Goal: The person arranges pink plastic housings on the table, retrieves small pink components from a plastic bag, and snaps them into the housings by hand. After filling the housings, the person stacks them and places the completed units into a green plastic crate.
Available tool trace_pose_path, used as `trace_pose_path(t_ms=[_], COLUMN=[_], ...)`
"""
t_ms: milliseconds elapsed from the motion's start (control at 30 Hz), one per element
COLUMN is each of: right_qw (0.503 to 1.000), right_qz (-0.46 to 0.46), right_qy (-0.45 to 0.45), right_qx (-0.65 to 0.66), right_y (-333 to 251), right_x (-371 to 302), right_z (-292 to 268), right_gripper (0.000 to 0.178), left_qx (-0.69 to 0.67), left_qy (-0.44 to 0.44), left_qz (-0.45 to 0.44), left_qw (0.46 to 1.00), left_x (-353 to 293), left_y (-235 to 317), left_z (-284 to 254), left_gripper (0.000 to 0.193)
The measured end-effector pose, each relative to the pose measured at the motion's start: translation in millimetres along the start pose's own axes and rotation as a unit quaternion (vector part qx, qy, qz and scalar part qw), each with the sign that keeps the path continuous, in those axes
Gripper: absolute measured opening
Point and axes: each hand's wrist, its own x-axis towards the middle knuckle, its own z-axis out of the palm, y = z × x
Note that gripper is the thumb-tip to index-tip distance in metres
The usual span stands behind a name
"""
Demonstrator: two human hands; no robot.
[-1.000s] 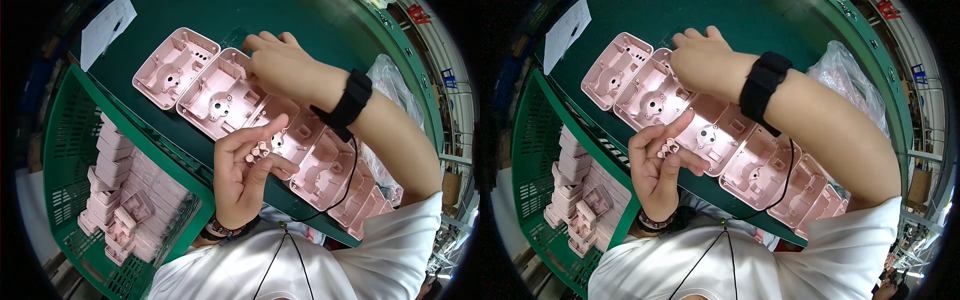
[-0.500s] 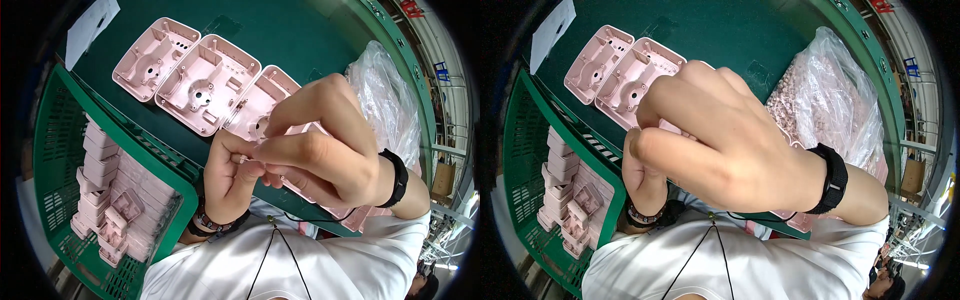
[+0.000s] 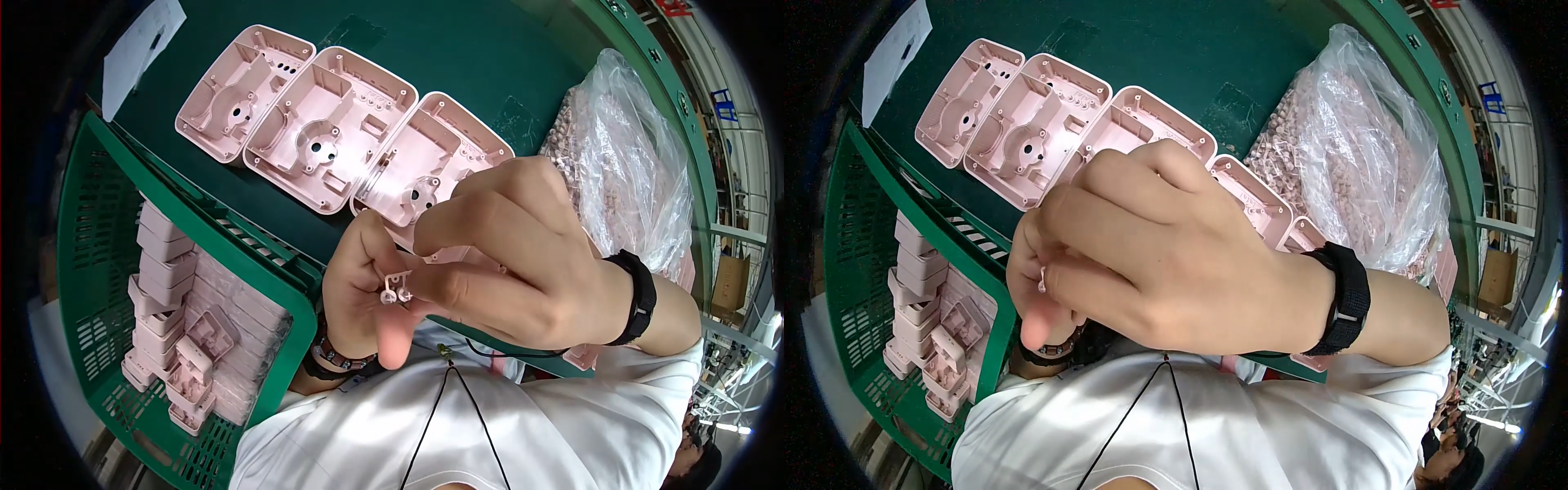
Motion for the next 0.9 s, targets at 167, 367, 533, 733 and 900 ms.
trace_pose_path(t_ms=[167, 367, 533, 733, 900], right_qw=[0.998, 0.986, 0.992, 0.95, 0.944], right_qz=[0.02, 0.026, 0.09, 0.116, 0.083], right_qy=[-0.06, -0.156, -0.091, -0.24, -0.245], right_qx=[0.007, 0.045, 0.014, -0.162, -0.207], right_y=[-1, 10, 64, 121, 127], right_x=[2, 35, 128, 168, 169], right_z=[-6, -20, 3, 74, 99], right_gripper=[0.017, 0.013, 0.008, 0.011, 0.014], left_qx=[0.161, 0.136, 0.208, 0.291, 0.298], left_qy=[0.057, 0.222, 0.005, -0.08, -0.057], left_qz=[0.023, 0.063, 0.227, 0.225, 0.218], left_qw=[0.985, 0.964, 0.951, 0.926, 0.928], left_x=[6, 5, -6, -9, -8], left_y=[8, 4, -12, -16, -11], left_z=[12, 30, 12, 9, 5], left_gripper=[0.056, 0.058, 0.053, 0.047, 0.041])
